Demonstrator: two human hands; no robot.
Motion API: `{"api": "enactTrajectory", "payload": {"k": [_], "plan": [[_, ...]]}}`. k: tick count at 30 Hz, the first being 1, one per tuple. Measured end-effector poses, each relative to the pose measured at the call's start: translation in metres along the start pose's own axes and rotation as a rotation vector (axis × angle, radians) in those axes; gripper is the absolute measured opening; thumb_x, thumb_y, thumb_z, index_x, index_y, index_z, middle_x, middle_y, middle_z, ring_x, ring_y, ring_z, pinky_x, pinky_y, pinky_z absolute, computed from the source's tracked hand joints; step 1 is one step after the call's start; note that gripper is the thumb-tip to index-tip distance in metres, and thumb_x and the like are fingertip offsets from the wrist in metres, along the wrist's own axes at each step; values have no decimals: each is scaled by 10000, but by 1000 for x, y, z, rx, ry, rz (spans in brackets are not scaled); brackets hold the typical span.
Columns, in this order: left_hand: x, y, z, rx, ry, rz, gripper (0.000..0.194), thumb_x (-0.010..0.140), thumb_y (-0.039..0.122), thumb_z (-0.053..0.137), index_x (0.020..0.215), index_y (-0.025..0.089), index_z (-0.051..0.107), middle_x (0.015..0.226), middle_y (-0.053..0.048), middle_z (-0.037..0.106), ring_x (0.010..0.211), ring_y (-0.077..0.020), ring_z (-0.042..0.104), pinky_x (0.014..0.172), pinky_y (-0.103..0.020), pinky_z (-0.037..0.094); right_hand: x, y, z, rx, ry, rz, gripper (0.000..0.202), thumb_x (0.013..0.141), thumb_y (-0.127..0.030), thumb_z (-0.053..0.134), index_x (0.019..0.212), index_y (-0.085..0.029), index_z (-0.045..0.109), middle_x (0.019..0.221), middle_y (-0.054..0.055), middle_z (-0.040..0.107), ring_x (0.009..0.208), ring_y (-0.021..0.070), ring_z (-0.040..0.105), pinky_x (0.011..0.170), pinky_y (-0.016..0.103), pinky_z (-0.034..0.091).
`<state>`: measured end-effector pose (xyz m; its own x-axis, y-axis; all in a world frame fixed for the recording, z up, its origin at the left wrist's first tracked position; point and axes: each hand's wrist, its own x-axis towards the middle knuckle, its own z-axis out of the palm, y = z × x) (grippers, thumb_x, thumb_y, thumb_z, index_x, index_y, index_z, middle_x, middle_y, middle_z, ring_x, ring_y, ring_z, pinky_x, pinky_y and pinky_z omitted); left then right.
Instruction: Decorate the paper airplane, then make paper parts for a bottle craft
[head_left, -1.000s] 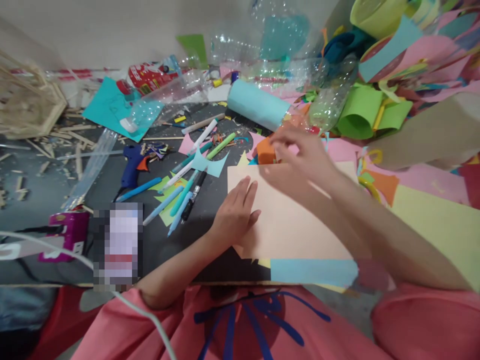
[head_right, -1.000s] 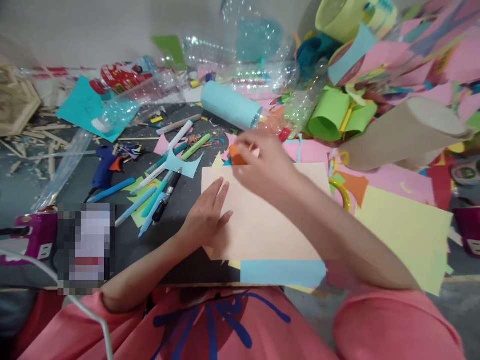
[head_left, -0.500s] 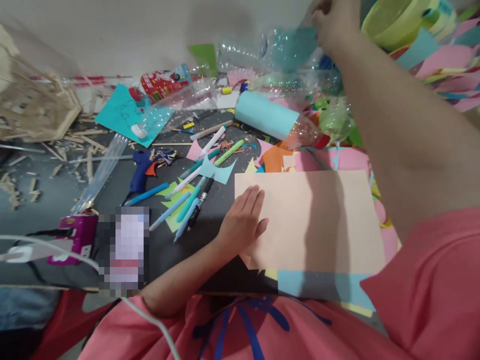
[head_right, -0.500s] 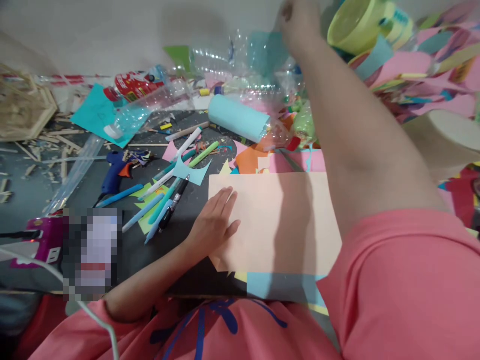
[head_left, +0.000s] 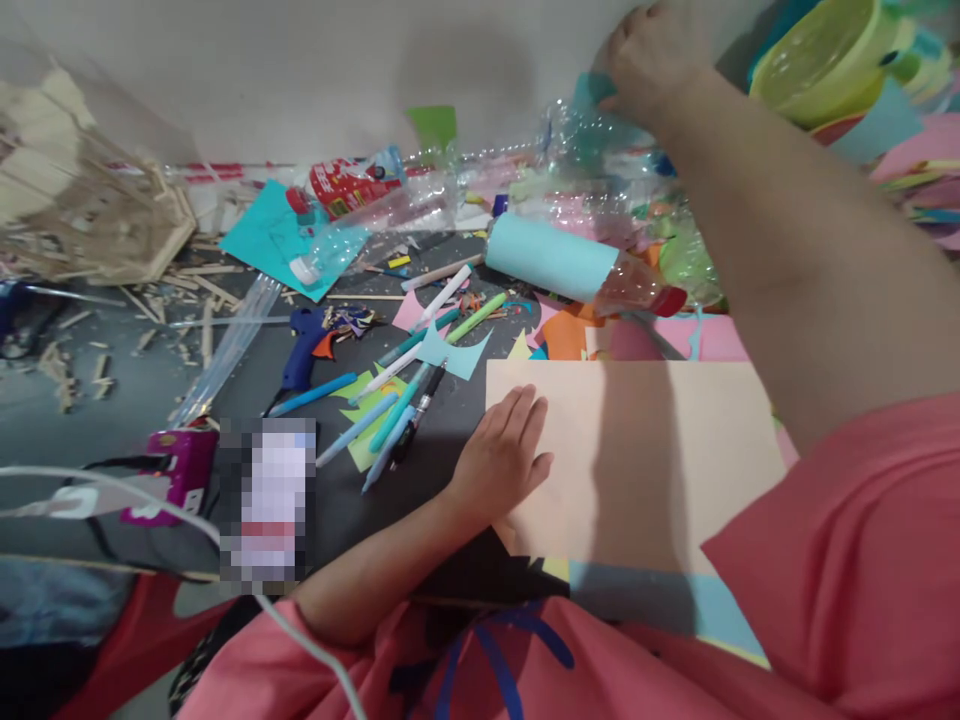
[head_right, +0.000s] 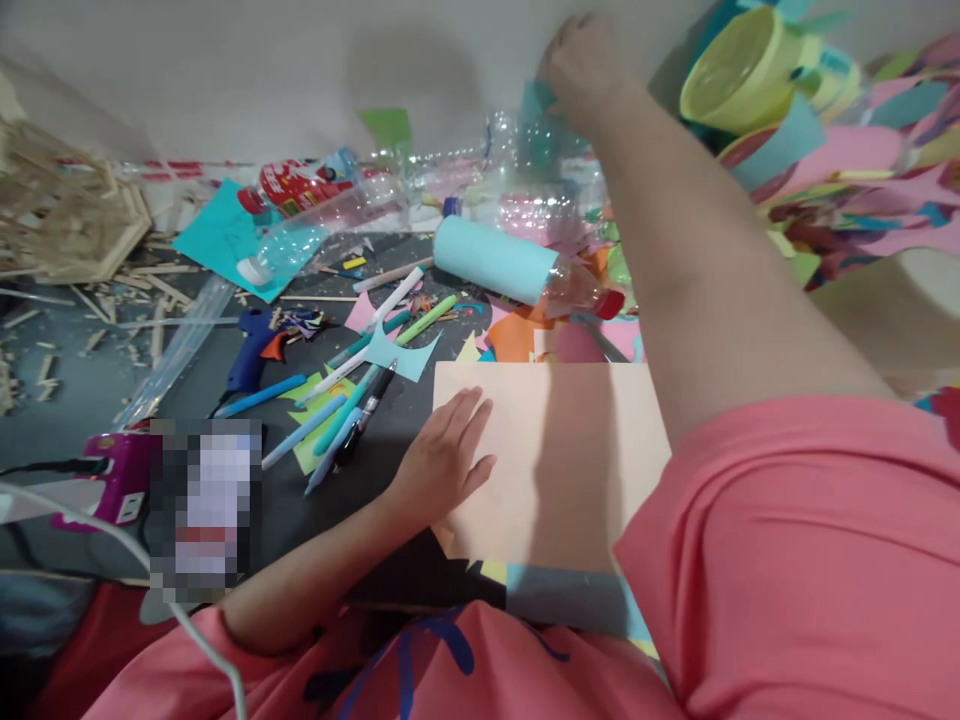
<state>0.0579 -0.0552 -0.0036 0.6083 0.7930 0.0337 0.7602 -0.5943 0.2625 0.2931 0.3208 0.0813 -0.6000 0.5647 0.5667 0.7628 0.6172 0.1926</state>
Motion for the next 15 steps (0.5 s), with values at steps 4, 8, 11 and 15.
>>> {"api": "enactTrajectory", "payload": {"k": [4, 8, 11, 15], "plan": [[-2, 0, 2, -5, 12, 6, 554, 967, 343, 500, 1427, 43, 426, 1492, -227, 473, 1430, -296, 414, 1137, -423, 406, -5, -8, -4, -229, -168, -32, 229, 665, -544, -224, 575, -338, -267, 663, 344, 542, 834, 279, 694, 450, 409, 327], [-4, -1, 3, 3, 38, 20, 549, 972, 346, 488, 1420, 34, 427, 1484, -232, 479, 1422, -294, 423, 1129, -416, 411, -14, -17, -9, -324, -286, -47, 216, 744, -350, -133, 570, -307, -253, 725, 296, 594, 830, 235, 690, 482, 385, 350], [-3, -2, 3, 0, 47, 30, 546, 971, 346, 486, 1416, 36, 430, 1472, -231, 492, 1417, -293, 428, 1124, -412, 410, -17, -20, -17, -343, -338, -46, 288, 758, -325, -37, 554, -291, -237, 764, 277, 623, 840, 213, 686, 503, 361, 365], [-1, -1, 3, -1, 45, 25, 548, 964, 335, 502, 1419, 39, 430, 1466, -230, 496, 1415, -291, 430, 1124, -406, 407, -16, -17, -30, -333, -366, -10, 302, 768, -360, 30, 581, -309, -201, 875, 286, 653, 932, 267, 668, 529, 388, 373]]}}
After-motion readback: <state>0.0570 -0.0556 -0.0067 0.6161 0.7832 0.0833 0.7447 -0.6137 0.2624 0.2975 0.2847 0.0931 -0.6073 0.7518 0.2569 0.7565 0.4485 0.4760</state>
